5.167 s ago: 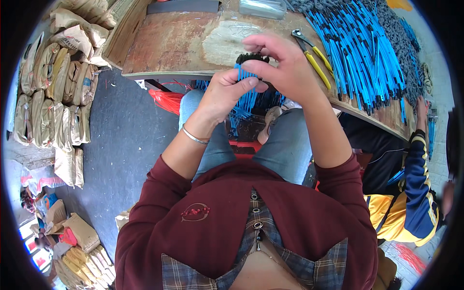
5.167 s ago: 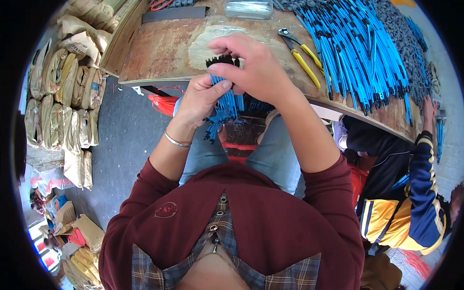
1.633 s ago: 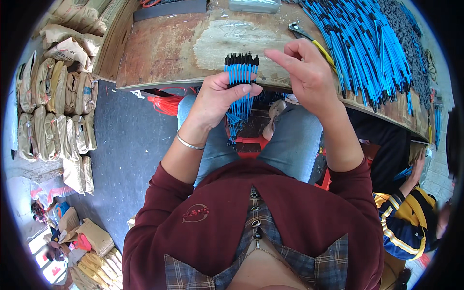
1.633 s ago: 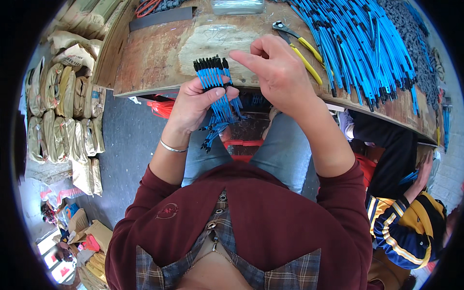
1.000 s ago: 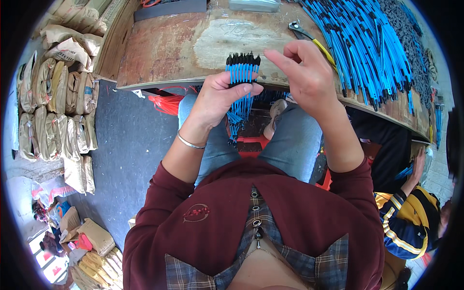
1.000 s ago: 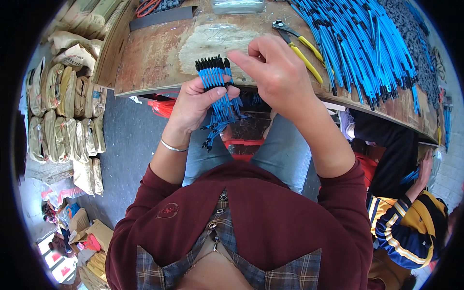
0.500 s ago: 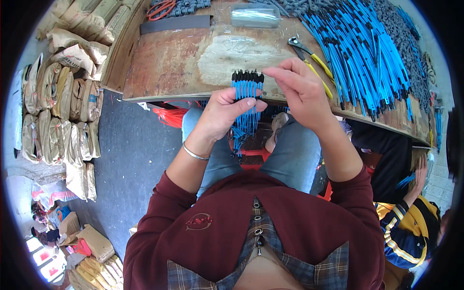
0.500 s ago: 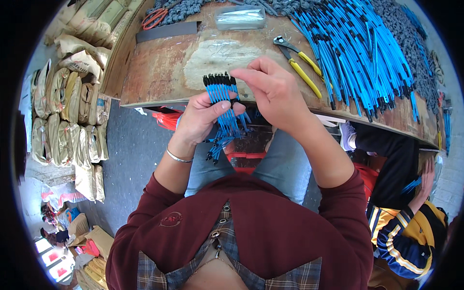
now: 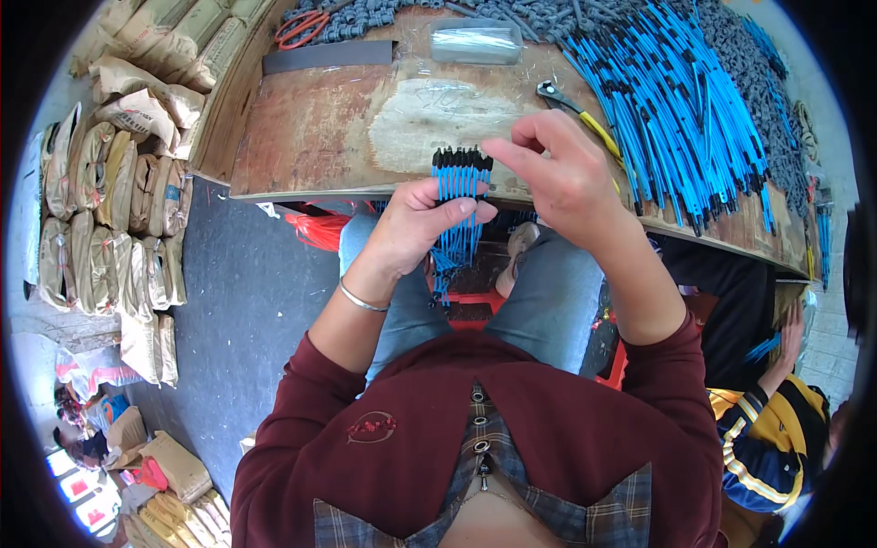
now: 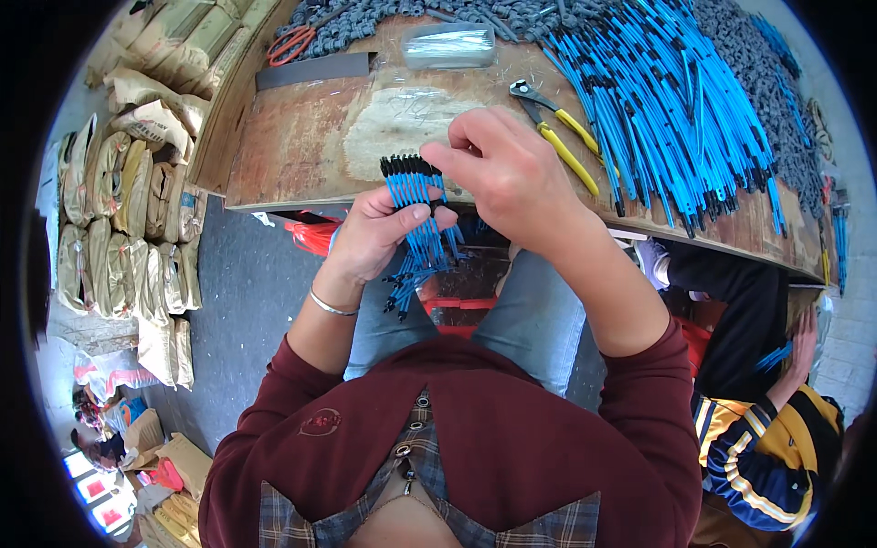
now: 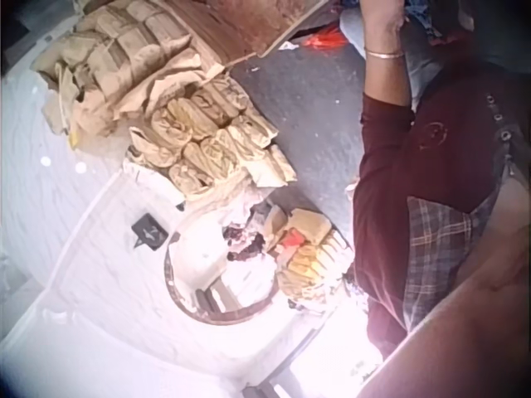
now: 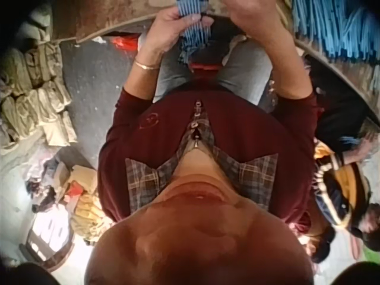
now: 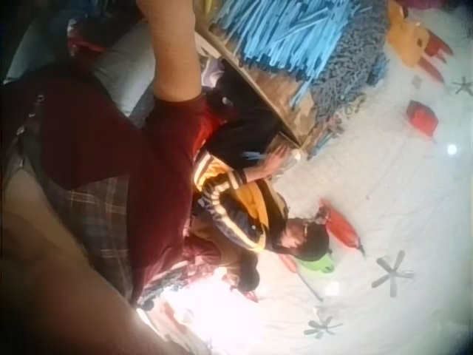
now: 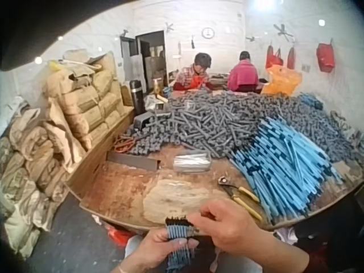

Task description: The person threads wire through the ends of umbrella ribs by hand, fastens them into a central plastic hub, and tightens and cuts the wire using pliers.

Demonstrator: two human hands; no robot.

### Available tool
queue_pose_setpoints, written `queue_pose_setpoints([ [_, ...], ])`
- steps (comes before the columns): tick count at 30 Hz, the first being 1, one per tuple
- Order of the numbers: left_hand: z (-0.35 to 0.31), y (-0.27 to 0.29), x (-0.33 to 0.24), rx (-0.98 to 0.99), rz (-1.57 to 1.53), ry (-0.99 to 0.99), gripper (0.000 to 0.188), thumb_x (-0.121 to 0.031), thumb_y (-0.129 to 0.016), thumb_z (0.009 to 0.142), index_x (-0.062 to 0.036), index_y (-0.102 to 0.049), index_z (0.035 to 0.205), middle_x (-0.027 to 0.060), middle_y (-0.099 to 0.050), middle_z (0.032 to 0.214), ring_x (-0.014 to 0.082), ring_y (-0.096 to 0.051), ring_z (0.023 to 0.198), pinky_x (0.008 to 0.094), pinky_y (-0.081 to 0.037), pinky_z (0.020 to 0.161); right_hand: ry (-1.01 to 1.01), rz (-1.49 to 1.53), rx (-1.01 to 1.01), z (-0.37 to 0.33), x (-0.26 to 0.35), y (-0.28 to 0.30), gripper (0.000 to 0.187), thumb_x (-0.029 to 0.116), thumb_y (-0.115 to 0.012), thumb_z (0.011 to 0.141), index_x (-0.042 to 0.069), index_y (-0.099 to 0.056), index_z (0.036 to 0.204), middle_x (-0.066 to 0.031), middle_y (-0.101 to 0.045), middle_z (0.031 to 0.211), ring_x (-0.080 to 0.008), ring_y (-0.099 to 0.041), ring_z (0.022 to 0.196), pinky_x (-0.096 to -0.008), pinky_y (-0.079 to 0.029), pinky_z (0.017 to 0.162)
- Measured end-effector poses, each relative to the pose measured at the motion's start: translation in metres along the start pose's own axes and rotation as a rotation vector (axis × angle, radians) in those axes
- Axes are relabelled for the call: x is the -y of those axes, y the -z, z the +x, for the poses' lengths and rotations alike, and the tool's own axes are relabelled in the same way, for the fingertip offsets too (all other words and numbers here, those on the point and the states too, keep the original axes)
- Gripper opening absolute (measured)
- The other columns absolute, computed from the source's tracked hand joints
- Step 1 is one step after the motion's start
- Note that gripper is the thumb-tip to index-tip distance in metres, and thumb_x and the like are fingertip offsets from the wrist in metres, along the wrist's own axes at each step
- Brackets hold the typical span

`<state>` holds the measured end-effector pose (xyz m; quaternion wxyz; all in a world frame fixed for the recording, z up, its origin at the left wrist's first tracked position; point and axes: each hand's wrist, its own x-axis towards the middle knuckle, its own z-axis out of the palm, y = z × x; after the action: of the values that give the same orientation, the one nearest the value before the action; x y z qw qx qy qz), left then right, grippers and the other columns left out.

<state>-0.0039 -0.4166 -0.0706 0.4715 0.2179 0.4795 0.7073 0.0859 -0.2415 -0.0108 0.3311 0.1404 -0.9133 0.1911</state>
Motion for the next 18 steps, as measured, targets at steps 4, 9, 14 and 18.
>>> queue_pose_setpoints([
  [4,-0.001,-0.001,-0.001,0.015,0.013,0.007,0.024,-0.006,-0.055,0.086,0.0005,-0.057,0.109,0.0125,-0.065,0.094,0.0163,-0.061,0.089,0.0281,-0.049,0.080,0.009,0.060,-0.046,0.000,0.000,-0.003,0.032,-0.008,-0.056,0.065,0.003,-0.063,0.094,-0.0102,-0.052,0.080,-0.0230,-0.053,0.071,-0.0297,-0.044,0.061],
  [9,-0.001,-0.002,-0.004,0.037,0.059,0.000,0.023,-0.004,-0.054,0.086,0.0009,-0.057,0.108,0.0125,-0.065,0.094,0.0161,-0.061,0.090,0.0280,-0.048,0.080,-0.030,0.203,-0.022,0.002,-0.004,-0.001,0.030,-0.009,-0.055,0.069,0.003,-0.062,0.096,-0.0108,-0.052,0.081,-0.0244,-0.053,0.072,-0.0304,-0.044,0.061],
  [14,-0.003,-0.003,-0.003,0.049,0.125,-0.031,0.022,-0.003,-0.054,0.086,0.0010,-0.057,0.107,0.0113,-0.065,0.094,0.0157,-0.061,0.090,0.0279,-0.047,0.081,-0.036,0.180,0.033,0.001,0.001,-0.001,0.035,-0.008,-0.054,0.075,0.002,-0.056,0.107,-0.0110,-0.054,0.090,-0.0251,-0.054,0.083,-0.0306,-0.045,0.070],
  [18,0.003,-0.006,0.003,-0.007,0.114,-0.054,0.021,-0.001,-0.053,0.085,0.0010,-0.058,0.106,0.0101,-0.064,0.095,0.0154,-0.061,0.091,0.0277,-0.047,0.082,-0.301,0.593,-0.057,0.001,0.017,-0.006,0.049,-0.005,-0.055,0.076,0.004,-0.045,0.123,-0.0115,-0.053,0.107,-0.0229,-0.050,0.102,-0.0323,-0.040,0.086],
])
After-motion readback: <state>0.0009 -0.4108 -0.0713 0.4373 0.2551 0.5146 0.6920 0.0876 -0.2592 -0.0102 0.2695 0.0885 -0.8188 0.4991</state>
